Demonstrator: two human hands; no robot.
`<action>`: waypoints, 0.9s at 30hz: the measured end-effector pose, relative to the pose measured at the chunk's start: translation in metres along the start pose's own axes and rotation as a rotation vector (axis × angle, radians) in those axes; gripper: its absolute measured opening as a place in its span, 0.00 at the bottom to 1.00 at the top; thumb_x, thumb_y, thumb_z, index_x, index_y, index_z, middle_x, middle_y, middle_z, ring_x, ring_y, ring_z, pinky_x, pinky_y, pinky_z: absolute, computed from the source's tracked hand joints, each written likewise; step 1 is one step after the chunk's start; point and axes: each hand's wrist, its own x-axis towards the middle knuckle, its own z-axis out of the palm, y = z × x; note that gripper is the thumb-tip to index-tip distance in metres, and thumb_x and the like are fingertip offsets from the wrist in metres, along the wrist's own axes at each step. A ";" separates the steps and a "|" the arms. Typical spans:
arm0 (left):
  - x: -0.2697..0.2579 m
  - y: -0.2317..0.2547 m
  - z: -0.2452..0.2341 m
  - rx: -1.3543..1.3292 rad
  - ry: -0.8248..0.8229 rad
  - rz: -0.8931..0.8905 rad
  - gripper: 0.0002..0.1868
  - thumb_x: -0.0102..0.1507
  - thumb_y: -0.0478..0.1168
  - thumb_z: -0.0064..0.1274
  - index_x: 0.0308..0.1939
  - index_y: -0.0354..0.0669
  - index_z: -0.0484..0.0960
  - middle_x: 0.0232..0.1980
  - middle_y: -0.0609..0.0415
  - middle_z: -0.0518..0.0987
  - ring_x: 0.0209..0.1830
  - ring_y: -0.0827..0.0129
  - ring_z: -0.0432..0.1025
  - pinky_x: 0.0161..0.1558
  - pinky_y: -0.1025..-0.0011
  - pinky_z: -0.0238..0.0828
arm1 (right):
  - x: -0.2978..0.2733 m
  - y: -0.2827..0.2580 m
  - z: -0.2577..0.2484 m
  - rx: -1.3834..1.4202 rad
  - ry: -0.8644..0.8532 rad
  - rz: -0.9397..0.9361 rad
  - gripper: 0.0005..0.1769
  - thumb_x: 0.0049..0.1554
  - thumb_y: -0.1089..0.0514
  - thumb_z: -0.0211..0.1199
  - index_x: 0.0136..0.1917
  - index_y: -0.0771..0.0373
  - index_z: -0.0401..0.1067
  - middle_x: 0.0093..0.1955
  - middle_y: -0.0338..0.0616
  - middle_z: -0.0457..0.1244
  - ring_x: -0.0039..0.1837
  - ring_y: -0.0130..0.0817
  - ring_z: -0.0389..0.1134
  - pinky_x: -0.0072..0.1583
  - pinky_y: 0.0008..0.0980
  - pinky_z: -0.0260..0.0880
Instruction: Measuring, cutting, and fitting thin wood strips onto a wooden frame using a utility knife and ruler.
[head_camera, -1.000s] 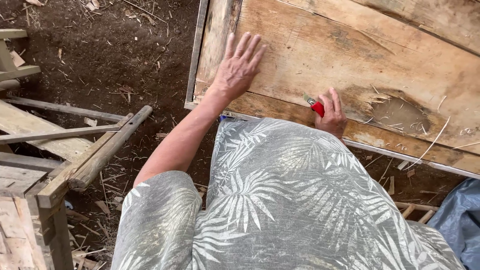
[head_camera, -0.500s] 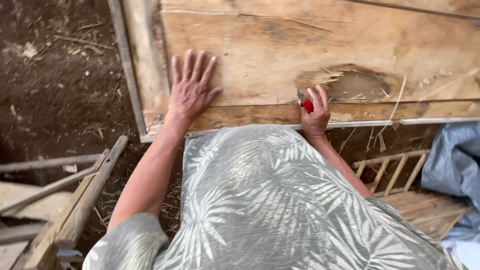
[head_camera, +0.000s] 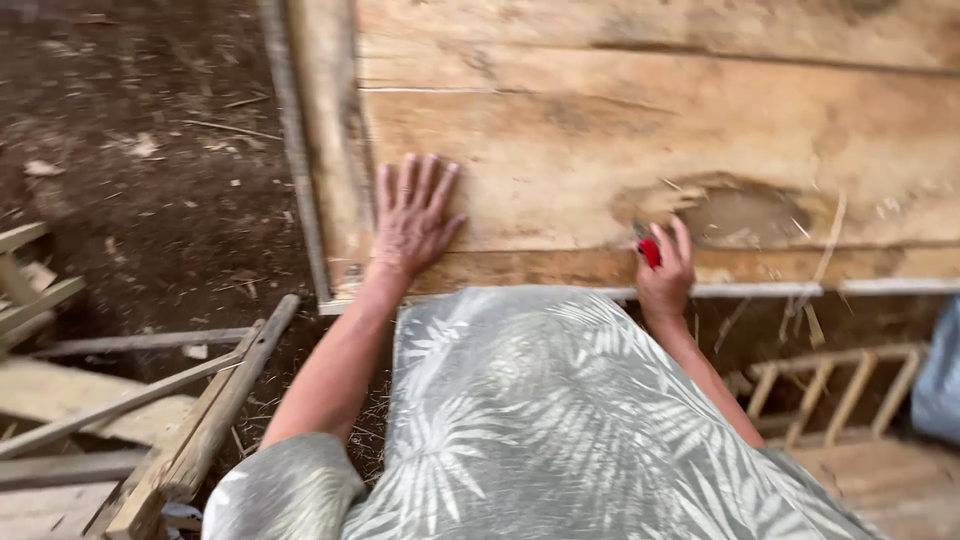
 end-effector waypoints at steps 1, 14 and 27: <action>0.000 0.002 0.002 0.018 0.010 -0.027 0.42 0.67 0.67 0.46 0.82 0.58 0.58 0.83 0.46 0.57 0.83 0.45 0.44 0.77 0.36 0.31 | 0.004 0.001 0.006 0.022 -0.005 -0.024 0.29 0.49 0.68 0.78 0.64 0.64 0.76 0.72 0.55 0.61 0.66 0.59 0.67 0.66 0.52 0.70; 0.043 0.019 0.008 0.098 0.370 -0.250 0.35 0.69 0.64 0.41 0.77 0.57 0.64 0.73 0.49 0.68 0.57 0.59 0.68 0.57 0.55 0.58 | 0.183 -0.158 0.113 0.213 -0.134 -0.470 0.24 0.53 0.64 0.73 0.63 0.51 0.79 0.57 0.36 0.69 0.59 0.42 0.73 0.59 0.40 0.74; 0.078 0.002 0.011 0.132 0.561 -0.395 0.29 0.69 0.62 0.41 0.70 0.58 0.75 0.70 0.54 0.73 0.64 0.60 0.65 0.58 0.60 0.58 | 0.269 -0.220 0.152 0.183 -0.579 -0.470 0.20 0.54 0.60 0.70 0.60 0.46 0.79 0.49 0.42 0.69 0.54 0.52 0.72 0.53 0.47 0.74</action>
